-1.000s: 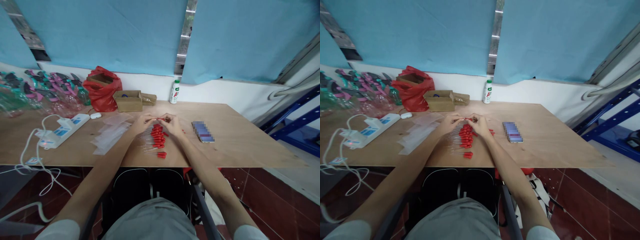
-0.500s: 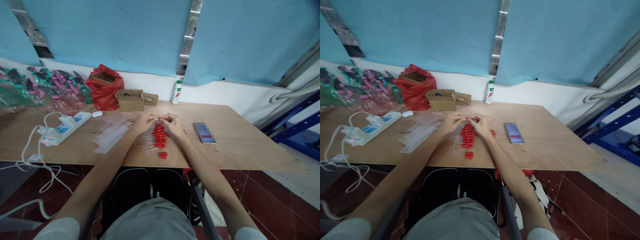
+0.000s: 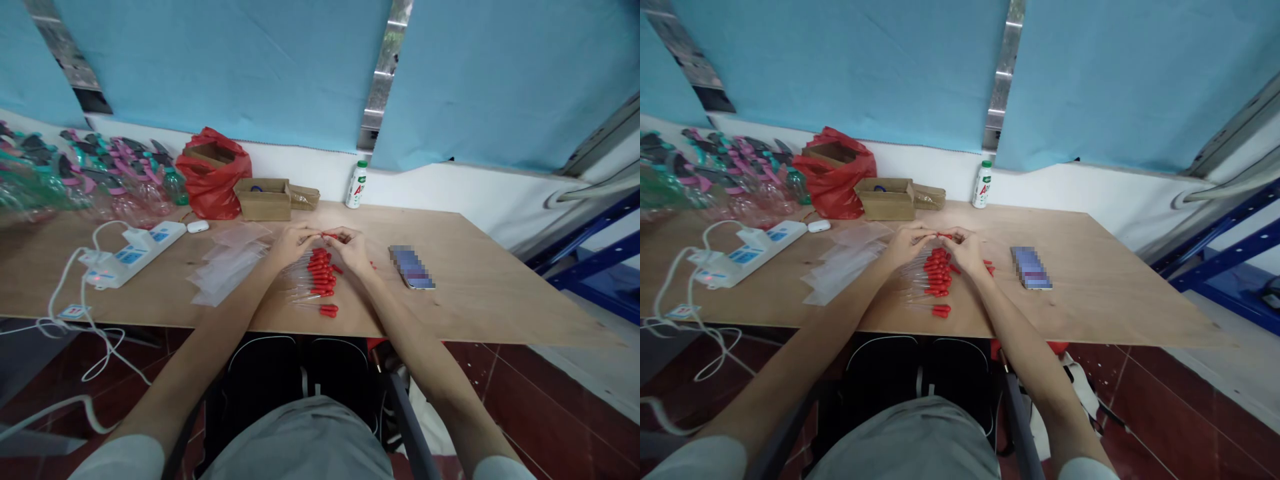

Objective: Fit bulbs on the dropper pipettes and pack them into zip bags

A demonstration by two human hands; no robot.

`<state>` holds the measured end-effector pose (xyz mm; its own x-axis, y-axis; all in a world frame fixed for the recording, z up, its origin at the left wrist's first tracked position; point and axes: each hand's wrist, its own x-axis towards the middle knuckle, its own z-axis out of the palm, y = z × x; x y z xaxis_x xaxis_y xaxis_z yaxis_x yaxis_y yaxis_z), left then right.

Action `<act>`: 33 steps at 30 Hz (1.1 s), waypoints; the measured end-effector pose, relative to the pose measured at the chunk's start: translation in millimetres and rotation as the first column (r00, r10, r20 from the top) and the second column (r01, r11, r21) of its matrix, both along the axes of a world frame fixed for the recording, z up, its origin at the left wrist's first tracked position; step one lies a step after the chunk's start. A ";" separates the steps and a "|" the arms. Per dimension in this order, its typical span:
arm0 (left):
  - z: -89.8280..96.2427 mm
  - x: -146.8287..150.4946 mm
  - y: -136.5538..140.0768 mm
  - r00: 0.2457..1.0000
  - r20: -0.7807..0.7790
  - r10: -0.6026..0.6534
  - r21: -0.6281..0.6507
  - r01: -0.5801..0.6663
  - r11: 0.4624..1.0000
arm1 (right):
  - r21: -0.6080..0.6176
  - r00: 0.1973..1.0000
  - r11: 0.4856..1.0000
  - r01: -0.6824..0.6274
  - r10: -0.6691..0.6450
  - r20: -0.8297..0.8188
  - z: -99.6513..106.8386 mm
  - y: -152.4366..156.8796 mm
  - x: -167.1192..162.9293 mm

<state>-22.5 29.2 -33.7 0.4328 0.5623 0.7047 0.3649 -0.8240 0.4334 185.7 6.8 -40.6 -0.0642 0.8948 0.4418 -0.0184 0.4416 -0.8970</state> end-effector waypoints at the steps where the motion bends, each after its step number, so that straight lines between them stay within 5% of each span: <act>1: 0.1 0.2 -0.6 1.000 -0.009 0.004 0.001 -0.004 1.000 | 0.018 1.000 1.000 0.006 -0.006 0.017 -0.4 -0.1 0.9; 7: 0.0 2.4 0.2 1.000 -0.022 0.008 0.000 -0.008 1.000 | 0.072 0.997 0.997 0.041 -0.045 0.057 -2.6 0.0 2.3; 19: -0.4 0.4 0.1 0.998 -0.061 0.005 0.017 -0.004 1.000 | -0.020 1.000 1.000 0.008 -0.008 -0.015 -4.9 0.7 -0.2; 28: 2.5 -1.2 -6.4 0.985 -0.170 -0.005 0.026 0.009 1.000 | 0.093 0.992 0.996 0.001 -0.013 0.129 -2.4 -3.1 8.0; 33: 3.8 -2.6 -4.1 0.995 -0.103 -0.009 0.014 0.011 1.000 | 0.138 0.985 0.990 0.032 -0.054 0.162 2.1 -3.8 7.3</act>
<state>-25.1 25.0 -29.9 0.5092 0.5473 0.6642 0.3987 -0.8340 0.3815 193.0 3.0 -38.5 -0.1089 0.8312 0.5452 0.1465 0.5559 -0.8183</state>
